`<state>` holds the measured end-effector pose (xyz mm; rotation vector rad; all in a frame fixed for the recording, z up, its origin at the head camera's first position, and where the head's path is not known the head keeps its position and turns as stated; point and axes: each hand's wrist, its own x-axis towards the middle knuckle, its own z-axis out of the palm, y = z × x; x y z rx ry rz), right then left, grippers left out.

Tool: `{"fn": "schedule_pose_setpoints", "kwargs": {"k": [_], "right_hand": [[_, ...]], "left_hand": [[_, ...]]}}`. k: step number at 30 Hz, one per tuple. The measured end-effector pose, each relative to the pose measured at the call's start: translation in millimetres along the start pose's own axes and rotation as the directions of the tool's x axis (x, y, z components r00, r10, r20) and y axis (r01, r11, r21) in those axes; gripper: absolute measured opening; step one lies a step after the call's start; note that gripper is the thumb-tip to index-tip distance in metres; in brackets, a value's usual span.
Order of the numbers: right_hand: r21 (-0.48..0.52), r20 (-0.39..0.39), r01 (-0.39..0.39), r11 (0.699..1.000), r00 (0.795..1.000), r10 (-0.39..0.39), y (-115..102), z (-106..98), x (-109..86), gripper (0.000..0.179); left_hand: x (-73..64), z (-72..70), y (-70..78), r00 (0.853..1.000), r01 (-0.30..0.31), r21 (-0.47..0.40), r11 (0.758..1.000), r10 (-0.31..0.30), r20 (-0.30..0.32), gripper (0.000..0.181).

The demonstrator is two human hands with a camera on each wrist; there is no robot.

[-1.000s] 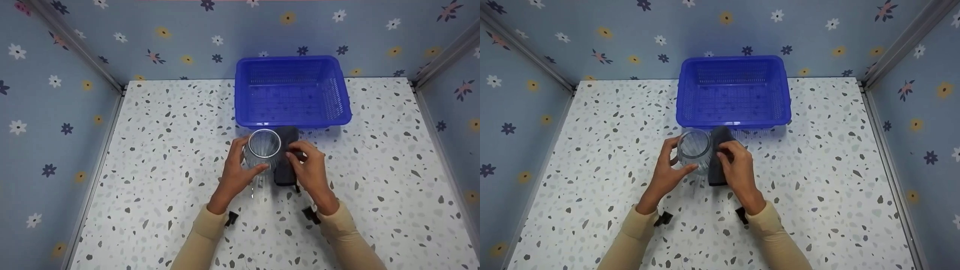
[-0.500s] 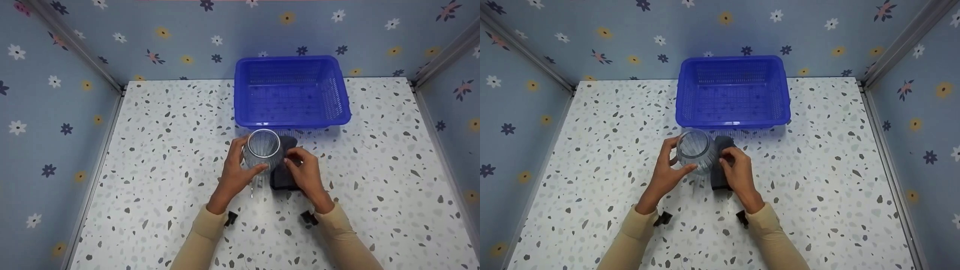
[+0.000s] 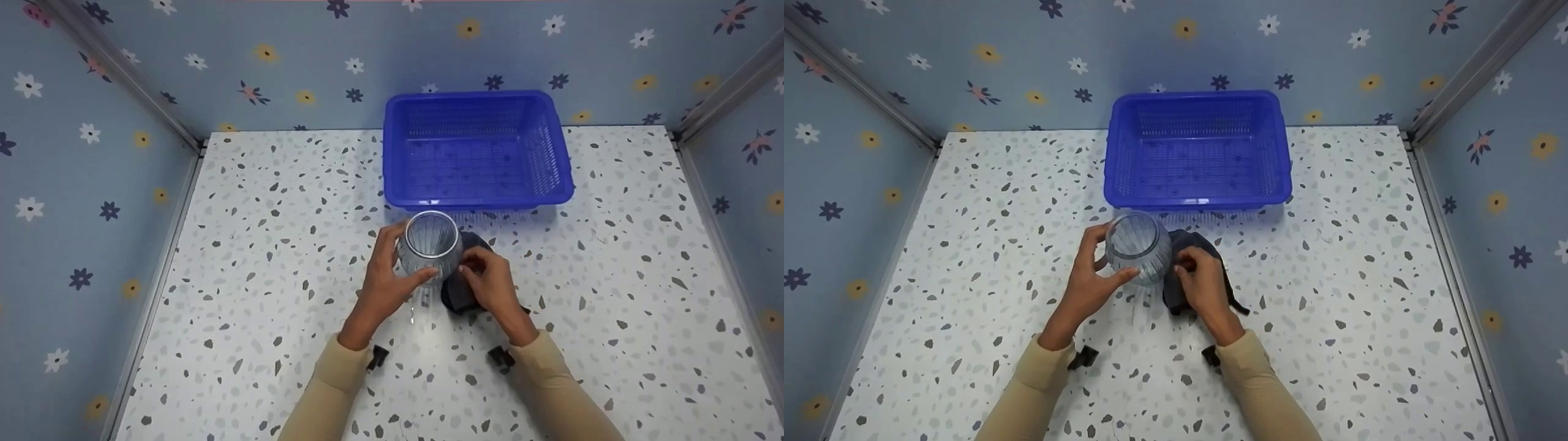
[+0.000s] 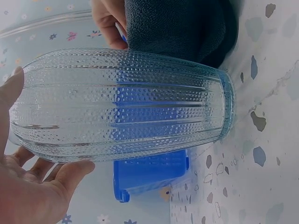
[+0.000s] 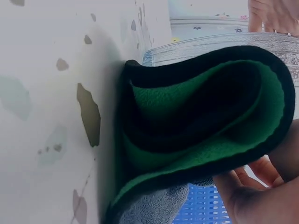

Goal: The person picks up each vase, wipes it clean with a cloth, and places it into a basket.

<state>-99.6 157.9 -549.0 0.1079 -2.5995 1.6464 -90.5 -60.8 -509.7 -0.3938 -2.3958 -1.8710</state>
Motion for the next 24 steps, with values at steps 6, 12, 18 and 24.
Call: {"fn": "schedule_pose_setpoints", "kwargs": {"k": [6,12,18,24], "right_hand": [[-0.024,-0.027,0.03,0.999,0.999,-0.031,-8,-5,-3.4,0.014],[-0.015,-0.084,0.084,0.996,0.993,-0.085,-29,-18,-4.2,0.014],[0.033,-0.122,0.138,0.99,0.984,-0.134,-56,-28,-3.5,0.012],[-0.035,-0.135,0.217,0.976,0.966,-0.22,-77,-29,-0.9,0.012]], "left_hand": [[-0.8,1.2,-1.7,1.0,-0.003,-0.006,1.0,0.003,0.002,0.085],[0.0,2.2,-1.6,1.0,-0.005,-0.02,1.0,0.005,-0.002,0.084],[1.2,2.0,-0.8,1.0,-0.017,-0.024,1.0,0.017,0.001,0.084],[-0.1,0.4,-1.5,0.999,-0.033,-0.007,0.999,0.033,-0.006,0.081]]}}
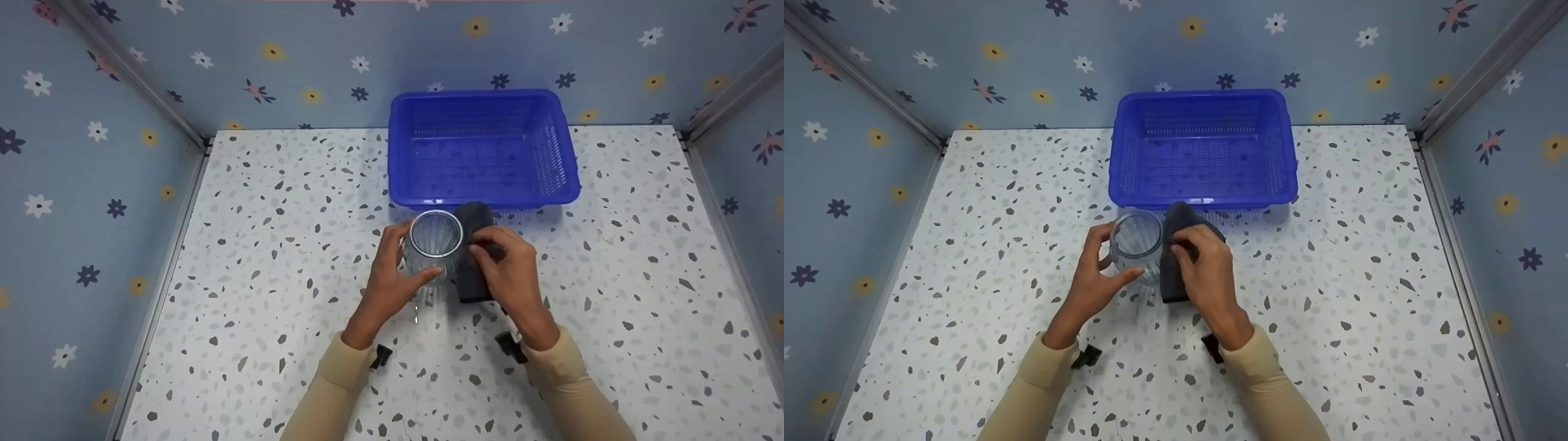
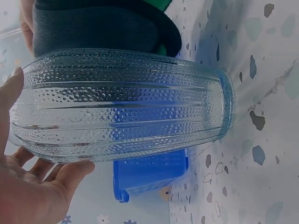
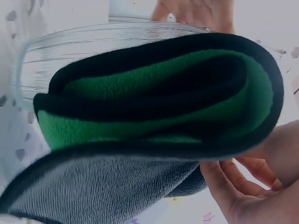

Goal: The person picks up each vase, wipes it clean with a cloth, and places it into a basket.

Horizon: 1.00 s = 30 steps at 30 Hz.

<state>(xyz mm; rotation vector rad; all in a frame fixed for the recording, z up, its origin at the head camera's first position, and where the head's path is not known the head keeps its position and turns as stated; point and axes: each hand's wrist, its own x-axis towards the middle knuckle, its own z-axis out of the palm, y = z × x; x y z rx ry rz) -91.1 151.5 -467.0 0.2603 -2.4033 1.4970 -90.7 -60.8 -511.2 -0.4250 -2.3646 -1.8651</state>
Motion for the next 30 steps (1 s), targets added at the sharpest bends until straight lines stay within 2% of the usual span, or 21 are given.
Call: {"fn": "schedule_pose_setpoints", "kwargs": {"k": [6,12,17,24,30], "right_hand": [[-0.037,0.0,0.0,0.999,1.0,0.0,-2,1,1.0,0.012],[-0.025,0.004,-0.005,1.0,1.0,0.006,0,1,-0.3,0.012],[-0.025,-0.003,0.001,1.0,1.0,-0.001,4,1,-2.2,0.012],[0.017,0.022,-0.031,0.999,0.999,0.031,19,3,-7.0,0.012],[0.032,0.055,-0.098,0.995,0.994,0.096,40,9,-12.5,0.012]], "left_hand": [[-0.2,0.7,-1.5,1.0,-0.002,-0.001,1.0,0.002,0.002,0.082],[0.0,0.5,-1.1,1.0,0.01,0.03,1.0,-0.01,0.0,0.083],[0.2,0.5,-0.9,1.0,-0.004,0.037,0.999,0.004,0.001,0.085],[-0.2,0.4,-1.2,1.0,-0.005,0.018,1.0,0.005,0.0,0.086],[-0.2,0.4,-1.5,1.0,-0.01,0.028,1.0,0.01,-0.001,0.084]]}}
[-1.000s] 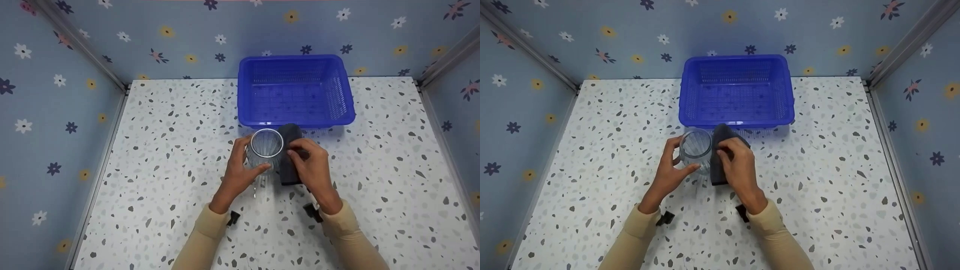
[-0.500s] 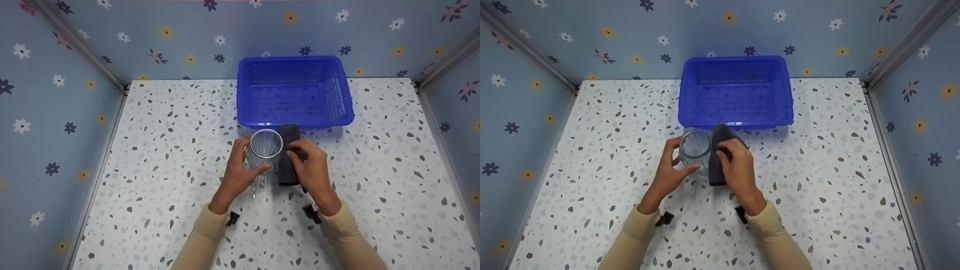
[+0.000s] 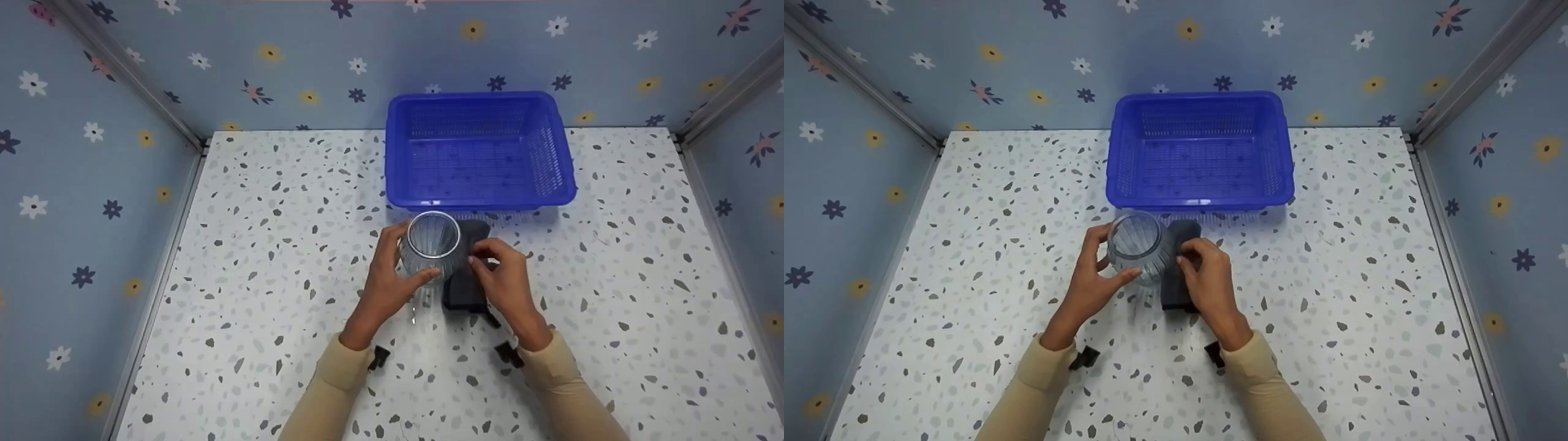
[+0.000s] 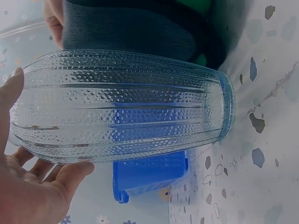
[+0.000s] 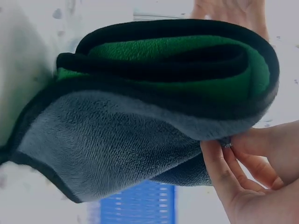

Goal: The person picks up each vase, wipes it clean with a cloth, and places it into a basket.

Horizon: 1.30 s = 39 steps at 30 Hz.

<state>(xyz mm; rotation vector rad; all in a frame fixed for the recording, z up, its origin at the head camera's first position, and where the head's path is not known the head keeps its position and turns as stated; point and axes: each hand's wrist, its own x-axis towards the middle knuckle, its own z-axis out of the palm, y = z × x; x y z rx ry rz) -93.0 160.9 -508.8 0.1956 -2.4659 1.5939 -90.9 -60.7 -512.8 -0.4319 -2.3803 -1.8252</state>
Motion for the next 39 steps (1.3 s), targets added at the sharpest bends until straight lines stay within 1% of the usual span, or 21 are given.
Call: {"fn": "schedule_pose_setpoints", "kwargs": {"k": [4,14,21,25,29,35,39], "right_hand": [[0.002,0.021,-0.032,0.999,0.999,0.032,12,6,-1.2,0.012],[-0.049,0.096,-0.11,0.993,0.989,0.114,34,21,-1.5,0.012],[-0.08,0.098,-0.092,0.993,0.99,0.099,34,22,-1.4,0.012],[-0.091,0.08,-0.072,0.993,0.994,0.08,29,19,-2.8,0.011],[-0.094,0.049,-0.044,0.995,0.998,0.049,19,12,-2.1,0.011],[-0.019,-0.006,-0.04,0.999,0.999,0.04,-4,0,0.5,0.012],[0.002,-0.041,-0.002,1.0,0.999,0.002,-19,-4,2.2,0.011]], "left_hand": [[-0.3,-0.9,0.1,1.0,0.01,0.007,1.0,-0.01,-0.003,0.084],[-0.8,-1.8,1.1,0.999,0.033,0.002,0.999,-0.033,0.0,0.085],[-1.1,-2.3,1.4,0.999,0.047,-0.01,0.999,-0.047,0.004,0.085],[-1.2,-1.6,1.1,0.999,0.046,-0.012,0.999,-0.046,0.011,0.085],[-1.0,-1.2,1.2,0.999,0.036,-0.008,0.999,-0.036,0.008,0.085],[0.3,-0.5,1.8,0.999,0.04,-0.034,0.999,-0.04,0.004,0.083],[0.5,-0.4,2.3,0.999,0.041,-0.045,0.998,-0.041,0.006,0.084]]}}
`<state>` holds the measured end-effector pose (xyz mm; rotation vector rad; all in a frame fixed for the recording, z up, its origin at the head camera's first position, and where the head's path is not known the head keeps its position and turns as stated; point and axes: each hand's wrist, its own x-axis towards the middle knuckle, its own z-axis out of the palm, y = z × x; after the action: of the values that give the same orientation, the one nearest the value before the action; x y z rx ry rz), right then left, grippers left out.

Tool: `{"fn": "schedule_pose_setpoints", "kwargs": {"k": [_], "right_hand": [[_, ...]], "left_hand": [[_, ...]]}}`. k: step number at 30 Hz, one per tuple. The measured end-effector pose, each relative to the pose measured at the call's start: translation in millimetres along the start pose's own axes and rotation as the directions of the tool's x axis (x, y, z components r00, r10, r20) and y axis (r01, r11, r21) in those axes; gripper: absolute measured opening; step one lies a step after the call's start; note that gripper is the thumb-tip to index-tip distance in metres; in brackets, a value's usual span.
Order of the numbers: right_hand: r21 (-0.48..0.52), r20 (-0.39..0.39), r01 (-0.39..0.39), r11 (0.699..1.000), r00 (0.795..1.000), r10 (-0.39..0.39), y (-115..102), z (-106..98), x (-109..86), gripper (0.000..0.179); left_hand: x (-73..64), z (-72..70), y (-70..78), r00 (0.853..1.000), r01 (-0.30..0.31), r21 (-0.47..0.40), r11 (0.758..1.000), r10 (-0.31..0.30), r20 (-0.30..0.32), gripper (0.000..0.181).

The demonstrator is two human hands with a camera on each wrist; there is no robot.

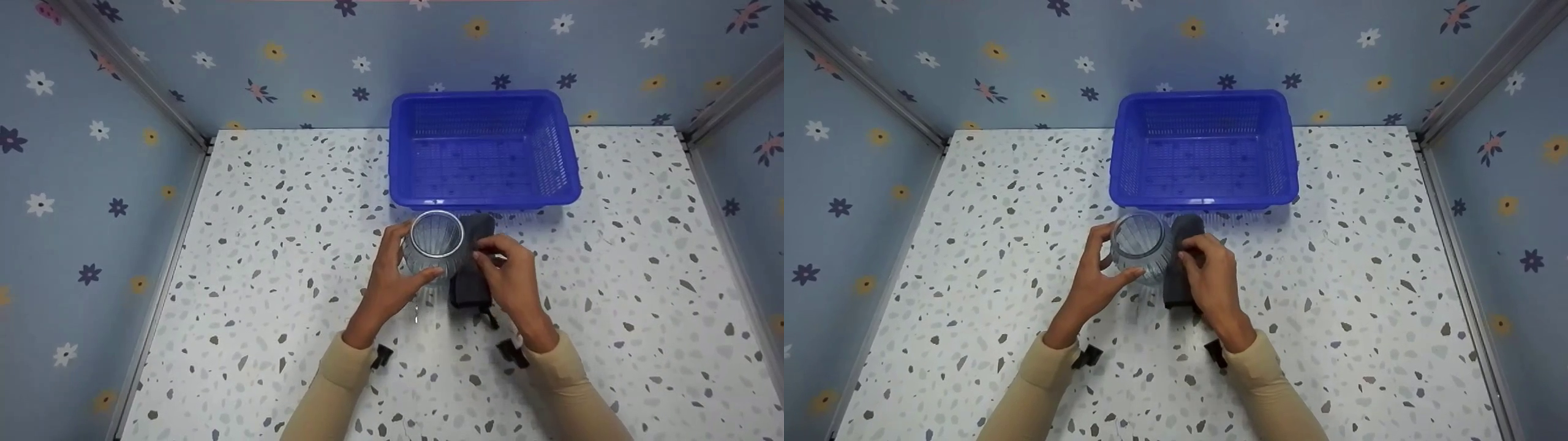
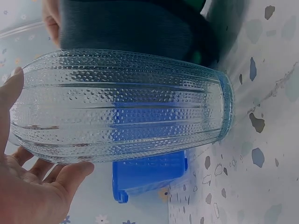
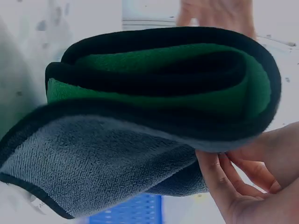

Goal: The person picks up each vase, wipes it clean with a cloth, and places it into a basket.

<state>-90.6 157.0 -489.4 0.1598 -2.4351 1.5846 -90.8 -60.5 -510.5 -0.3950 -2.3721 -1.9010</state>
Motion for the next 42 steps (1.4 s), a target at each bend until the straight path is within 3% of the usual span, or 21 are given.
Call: {"fn": "schedule_pose_setpoints", "kwargs": {"k": [7,16,27,38,42], "right_hand": [[-0.071,0.0,0.079,0.994,0.997,-0.08,-25,-5,5.3,0.009],[-0.1,0.014,0.068,0.993,0.998,-0.067,-23,-5,5.5,0.01],[0.044,0.056,-0.029,0.999,0.998,0.026,16,3,-0.6,0.01],[-0.05,0.118,-0.098,0.994,0.988,0.104,50,20,-2.5,0.012],[-0.094,0.123,-0.089,0.992,0.987,0.1,56,24,-3.2,0.012]], "left_hand": [[0.5,0.7,-0.6,1.0,-0.01,-0.003,1.0,0.01,-0.004,0.083],[1.1,0.4,-2.1,1.0,-0.021,0.018,1.0,0.021,0.005,0.083],[0.8,0.1,-1.8,1.0,-0.026,0.027,0.999,0.026,0.003,0.082],[0.0,0.0,-1.9,1.0,-0.009,0.025,1.0,0.009,0.008,0.083],[0.6,0.3,-1.4,1.0,-0.016,0.019,1.0,0.016,0.013,0.084]]}}
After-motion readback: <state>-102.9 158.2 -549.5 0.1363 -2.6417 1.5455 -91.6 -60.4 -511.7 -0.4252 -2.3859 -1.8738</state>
